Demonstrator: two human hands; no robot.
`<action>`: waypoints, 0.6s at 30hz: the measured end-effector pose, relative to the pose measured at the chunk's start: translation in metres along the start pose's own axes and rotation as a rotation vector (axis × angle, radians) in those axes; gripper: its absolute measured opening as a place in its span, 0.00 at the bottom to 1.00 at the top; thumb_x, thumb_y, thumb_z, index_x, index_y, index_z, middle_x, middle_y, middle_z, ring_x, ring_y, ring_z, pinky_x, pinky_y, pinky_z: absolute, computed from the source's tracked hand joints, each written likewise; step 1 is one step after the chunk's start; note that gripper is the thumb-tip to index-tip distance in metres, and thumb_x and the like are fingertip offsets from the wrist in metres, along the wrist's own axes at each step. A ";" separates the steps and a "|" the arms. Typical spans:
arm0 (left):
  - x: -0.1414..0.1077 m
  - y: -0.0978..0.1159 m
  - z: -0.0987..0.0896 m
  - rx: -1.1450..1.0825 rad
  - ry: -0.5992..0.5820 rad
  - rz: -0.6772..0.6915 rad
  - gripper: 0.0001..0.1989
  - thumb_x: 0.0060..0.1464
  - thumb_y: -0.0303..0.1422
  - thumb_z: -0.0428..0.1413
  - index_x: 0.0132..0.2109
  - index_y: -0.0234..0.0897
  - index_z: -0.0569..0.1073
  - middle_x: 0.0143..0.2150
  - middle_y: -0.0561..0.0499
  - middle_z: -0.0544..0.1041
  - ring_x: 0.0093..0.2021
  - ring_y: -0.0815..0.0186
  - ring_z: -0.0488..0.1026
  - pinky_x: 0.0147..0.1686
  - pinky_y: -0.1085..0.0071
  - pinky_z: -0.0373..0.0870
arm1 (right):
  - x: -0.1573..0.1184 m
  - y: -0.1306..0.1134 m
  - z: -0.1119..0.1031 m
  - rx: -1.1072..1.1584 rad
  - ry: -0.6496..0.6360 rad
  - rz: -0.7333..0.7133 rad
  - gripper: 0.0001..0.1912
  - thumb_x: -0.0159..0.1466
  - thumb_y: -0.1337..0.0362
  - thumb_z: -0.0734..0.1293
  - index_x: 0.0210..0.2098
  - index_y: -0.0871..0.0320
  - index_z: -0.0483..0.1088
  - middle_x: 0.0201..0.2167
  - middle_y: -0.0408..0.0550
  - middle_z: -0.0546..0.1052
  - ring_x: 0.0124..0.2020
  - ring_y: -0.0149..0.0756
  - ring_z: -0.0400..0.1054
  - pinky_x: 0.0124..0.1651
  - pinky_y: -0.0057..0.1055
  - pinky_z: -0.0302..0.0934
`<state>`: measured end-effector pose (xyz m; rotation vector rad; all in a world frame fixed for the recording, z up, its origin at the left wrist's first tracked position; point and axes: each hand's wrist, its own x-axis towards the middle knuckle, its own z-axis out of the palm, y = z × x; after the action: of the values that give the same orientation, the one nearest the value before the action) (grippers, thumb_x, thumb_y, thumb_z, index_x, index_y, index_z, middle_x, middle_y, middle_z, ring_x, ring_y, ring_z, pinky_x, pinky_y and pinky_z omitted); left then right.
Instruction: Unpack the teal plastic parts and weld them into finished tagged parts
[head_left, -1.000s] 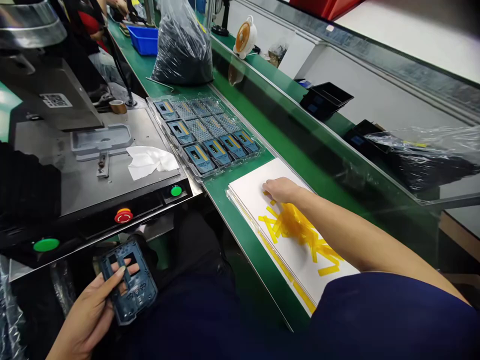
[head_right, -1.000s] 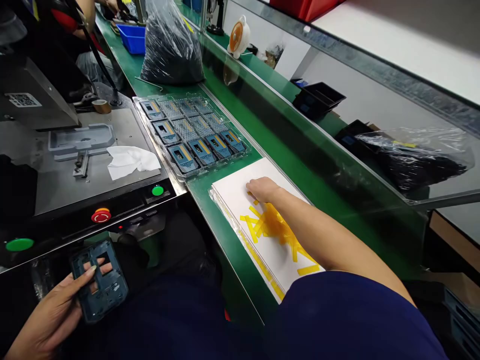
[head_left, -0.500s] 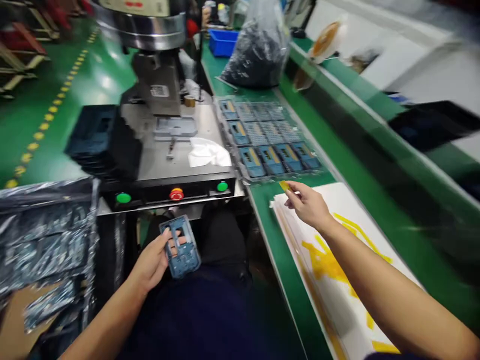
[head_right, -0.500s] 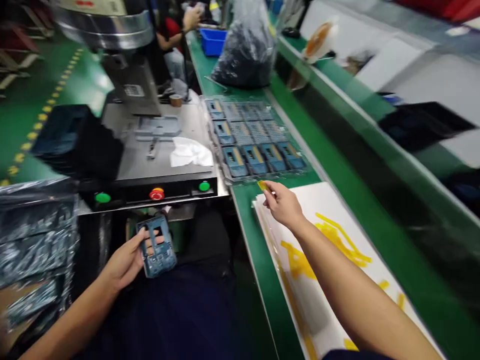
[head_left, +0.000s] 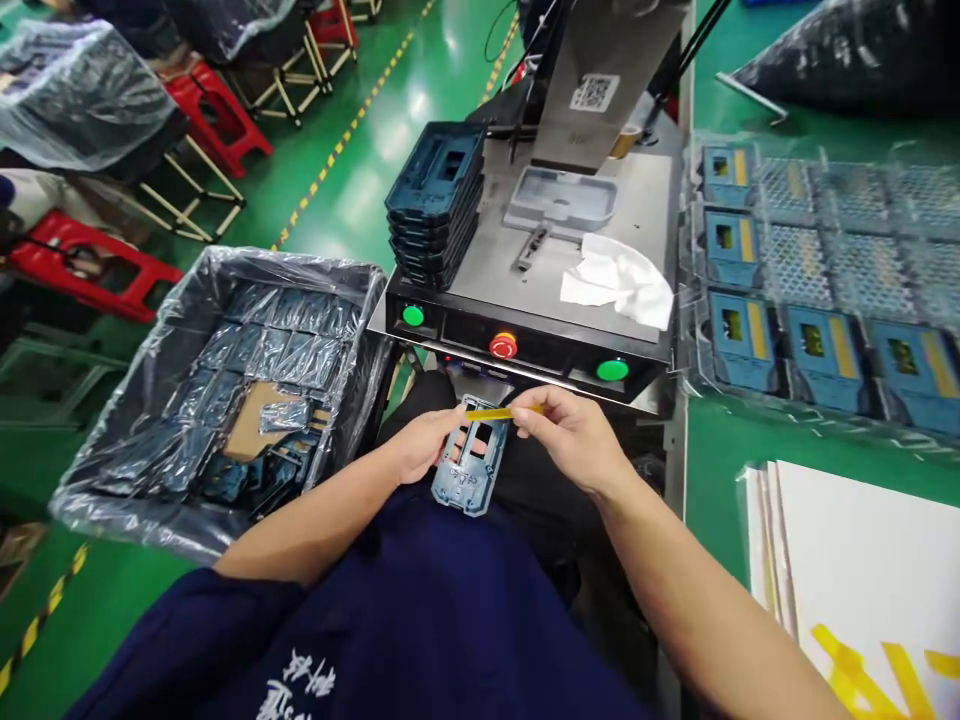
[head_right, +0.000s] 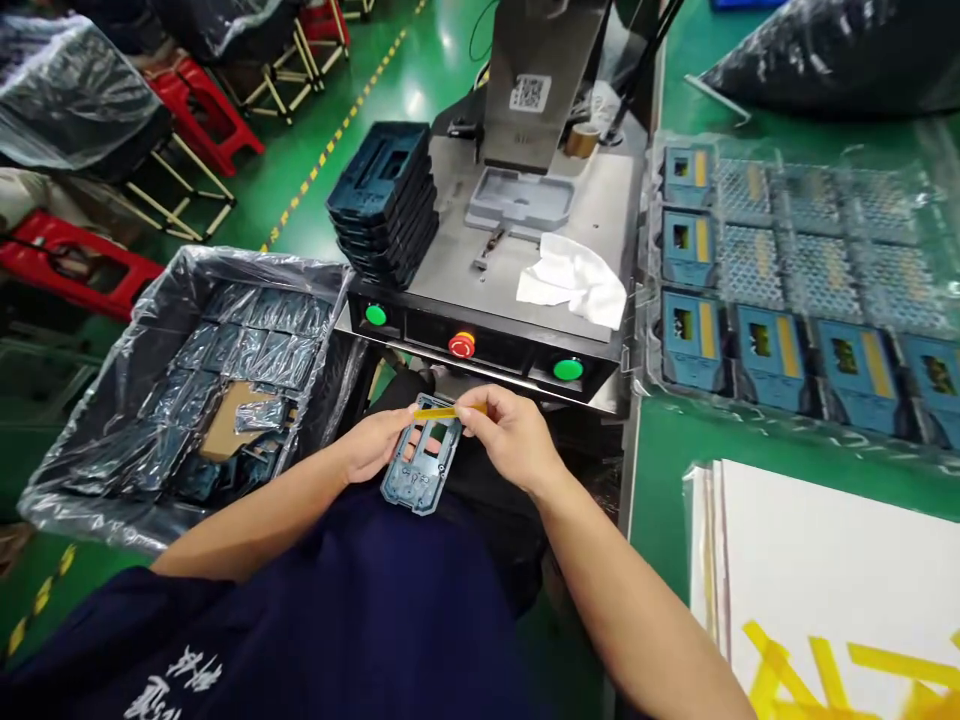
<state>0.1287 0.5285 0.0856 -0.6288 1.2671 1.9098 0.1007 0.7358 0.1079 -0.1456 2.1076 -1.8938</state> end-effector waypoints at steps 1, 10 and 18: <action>0.000 -0.001 -0.001 -0.006 -0.012 0.011 0.18 0.59 0.44 0.55 0.44 0.32 0.71 0.33 0.40 0.81 0.21 0.68 0.72 0.26 0.71 0.69 | 0.001 0.004 0.003 0.020 0.002 0.009 0.17 0.56 0.50 0.73 0.33 0.58 0.75 0.26 0.44 0.76 0.26 0.32 0.69 0.32 0.31 0.65; 0.012 -0.010 0.014 -0.268 0.192 0.264 0.13 0.48 0.23 0.64 0.42 0.32 0.75 0.37 0.47 0.81 0.37 0.68 0.76 0.39 0.73 0.68 | 0.001 0.041 0.015 0.281 0.437 0.101 0.19 0.46 0.53 0.78 0.30 0.58 0.76 0.26 0.44 0.77 0.26 0.31 0.68 0.32 0.32 0.65; 0.018 -0.014 0.020 -0.511 0.188 0.319 0.15 0.43 0.19 0.65 0.38 0.36 0.72 0.36 0.53 0.78 0.38 0.67 0.76 0.46 0.65 0.69 | 0.002 0.054 0.028 0.382 0.438 0.152 0.20 0.48 0.50 0.76 0.33 0.57 0.74 0.31 0.46 0.78 0.30 0.34 0.70 0.35 0.33 0.67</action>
<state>0.1294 0.5560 0.0730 -0.9245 1.0335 2.5244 0.1140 0.7154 0.0523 0.5409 1.8748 -2.3454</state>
